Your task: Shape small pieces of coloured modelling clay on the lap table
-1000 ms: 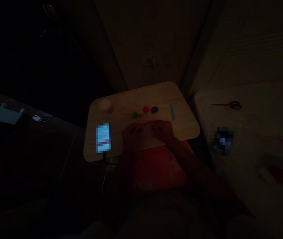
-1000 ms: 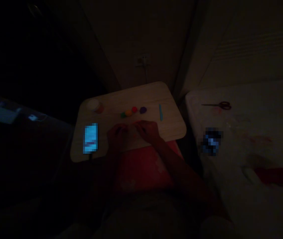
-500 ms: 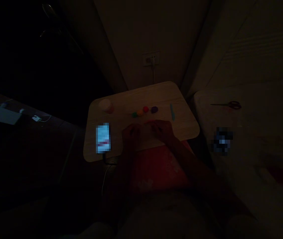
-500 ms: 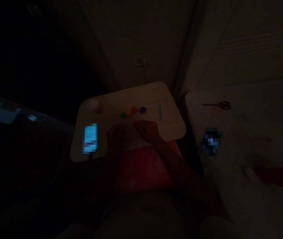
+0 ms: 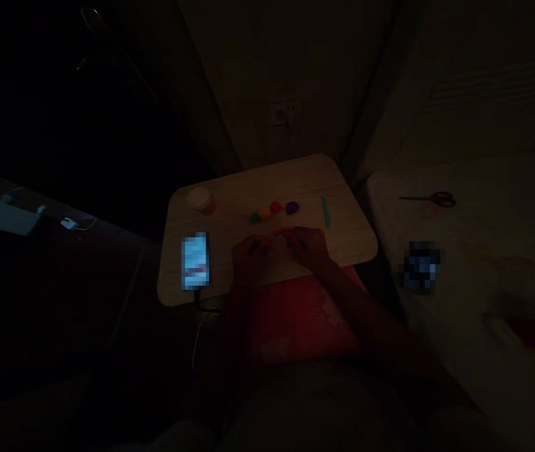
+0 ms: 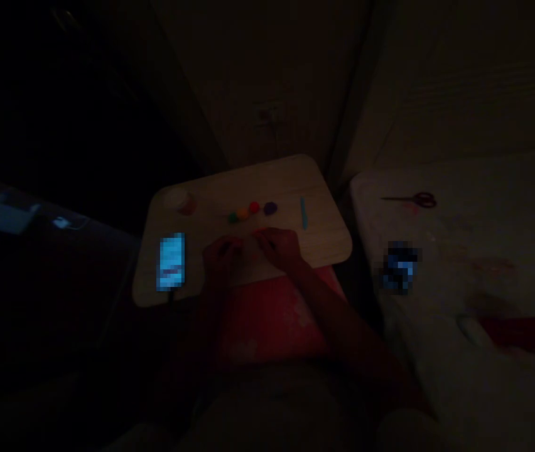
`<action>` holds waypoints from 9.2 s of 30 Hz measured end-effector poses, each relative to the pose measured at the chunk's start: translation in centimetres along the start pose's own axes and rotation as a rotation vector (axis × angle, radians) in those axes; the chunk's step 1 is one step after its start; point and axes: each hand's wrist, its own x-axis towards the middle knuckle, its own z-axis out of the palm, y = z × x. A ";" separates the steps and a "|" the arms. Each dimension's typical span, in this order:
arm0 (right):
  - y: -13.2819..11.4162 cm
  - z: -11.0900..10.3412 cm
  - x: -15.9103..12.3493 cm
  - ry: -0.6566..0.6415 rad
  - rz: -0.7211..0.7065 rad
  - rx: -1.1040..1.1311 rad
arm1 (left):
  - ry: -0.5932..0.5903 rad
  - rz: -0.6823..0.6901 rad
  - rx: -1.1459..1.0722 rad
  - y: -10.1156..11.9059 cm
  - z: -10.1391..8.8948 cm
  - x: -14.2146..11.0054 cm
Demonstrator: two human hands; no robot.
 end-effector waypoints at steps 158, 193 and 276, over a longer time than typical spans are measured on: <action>-0.1 -0.1 0.1 -0.012 0.033 -0.017 | 0.076 0.030 -0.098 0.3 0.4 -0.1; 0.0 -0.1 0.1 -0.018 0.037 -0.033 | 0.027 0.107 -0.009 -0.1 -0.1 0.1; 0.6 1.2 0.8 -0.229 0.023 -0.461 | 0.067 0.059 0.034 -0.1 0.0 0.2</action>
